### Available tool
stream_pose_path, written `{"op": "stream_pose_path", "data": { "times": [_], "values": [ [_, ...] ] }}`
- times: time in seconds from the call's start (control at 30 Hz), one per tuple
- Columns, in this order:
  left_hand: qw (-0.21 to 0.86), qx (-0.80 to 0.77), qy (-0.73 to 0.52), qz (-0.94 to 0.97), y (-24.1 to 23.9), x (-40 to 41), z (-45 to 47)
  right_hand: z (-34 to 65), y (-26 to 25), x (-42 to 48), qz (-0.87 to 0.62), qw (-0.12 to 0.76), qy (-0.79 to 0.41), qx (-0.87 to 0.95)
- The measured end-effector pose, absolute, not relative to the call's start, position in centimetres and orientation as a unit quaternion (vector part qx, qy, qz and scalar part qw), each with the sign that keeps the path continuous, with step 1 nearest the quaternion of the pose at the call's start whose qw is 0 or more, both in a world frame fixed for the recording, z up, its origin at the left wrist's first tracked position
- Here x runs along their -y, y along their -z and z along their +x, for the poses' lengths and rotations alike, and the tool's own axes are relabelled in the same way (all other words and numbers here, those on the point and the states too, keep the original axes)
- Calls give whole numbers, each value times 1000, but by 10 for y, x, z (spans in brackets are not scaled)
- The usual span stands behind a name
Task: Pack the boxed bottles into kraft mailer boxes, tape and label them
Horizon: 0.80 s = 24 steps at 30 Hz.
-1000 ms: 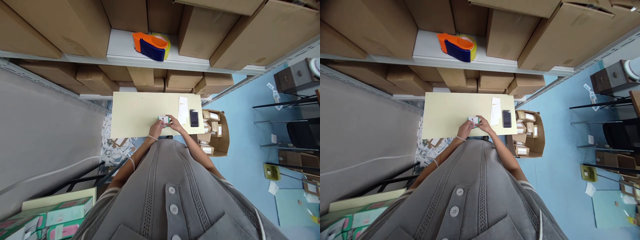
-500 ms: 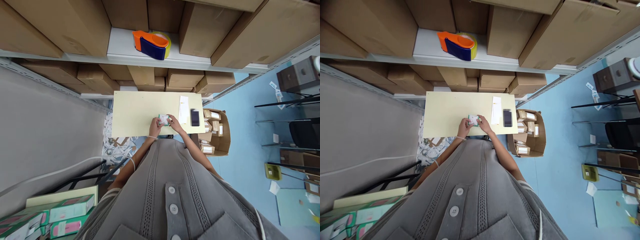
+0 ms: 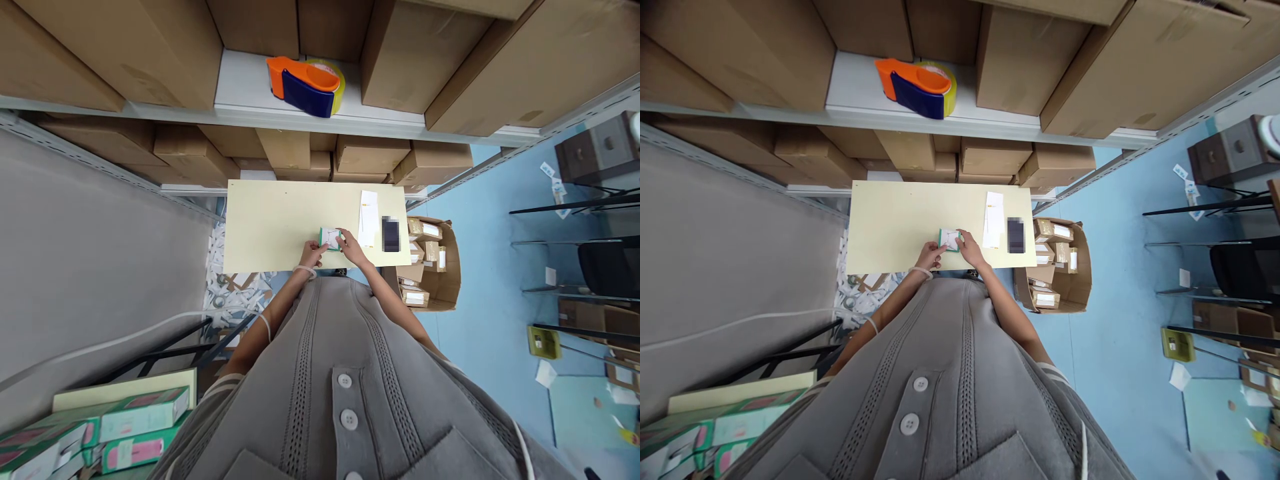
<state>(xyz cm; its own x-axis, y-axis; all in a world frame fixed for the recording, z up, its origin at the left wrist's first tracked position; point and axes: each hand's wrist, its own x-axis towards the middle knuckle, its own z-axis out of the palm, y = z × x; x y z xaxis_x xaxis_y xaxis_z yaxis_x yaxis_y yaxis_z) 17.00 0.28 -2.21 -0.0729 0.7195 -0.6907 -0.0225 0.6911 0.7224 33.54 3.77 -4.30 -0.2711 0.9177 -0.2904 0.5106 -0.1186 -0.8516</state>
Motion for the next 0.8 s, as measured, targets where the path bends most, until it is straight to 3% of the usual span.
{"op": "stream_pose_path", "data": {
  "times": [0.3, 0.63, 0.8],
  "values": [
    [527, -718, -273, 363, 24, -2, 173, 330, 41, -34, -563, 203, -479, 642],
    [593, -697, -260, 307, 31, -4, 179, 330, 38, -31, -560, 202, -488, 638],
    [572, -687, -291, 340, 37, -3, 181, 330, 37, -33, -576, 199, -480, 631]
  ]
}}
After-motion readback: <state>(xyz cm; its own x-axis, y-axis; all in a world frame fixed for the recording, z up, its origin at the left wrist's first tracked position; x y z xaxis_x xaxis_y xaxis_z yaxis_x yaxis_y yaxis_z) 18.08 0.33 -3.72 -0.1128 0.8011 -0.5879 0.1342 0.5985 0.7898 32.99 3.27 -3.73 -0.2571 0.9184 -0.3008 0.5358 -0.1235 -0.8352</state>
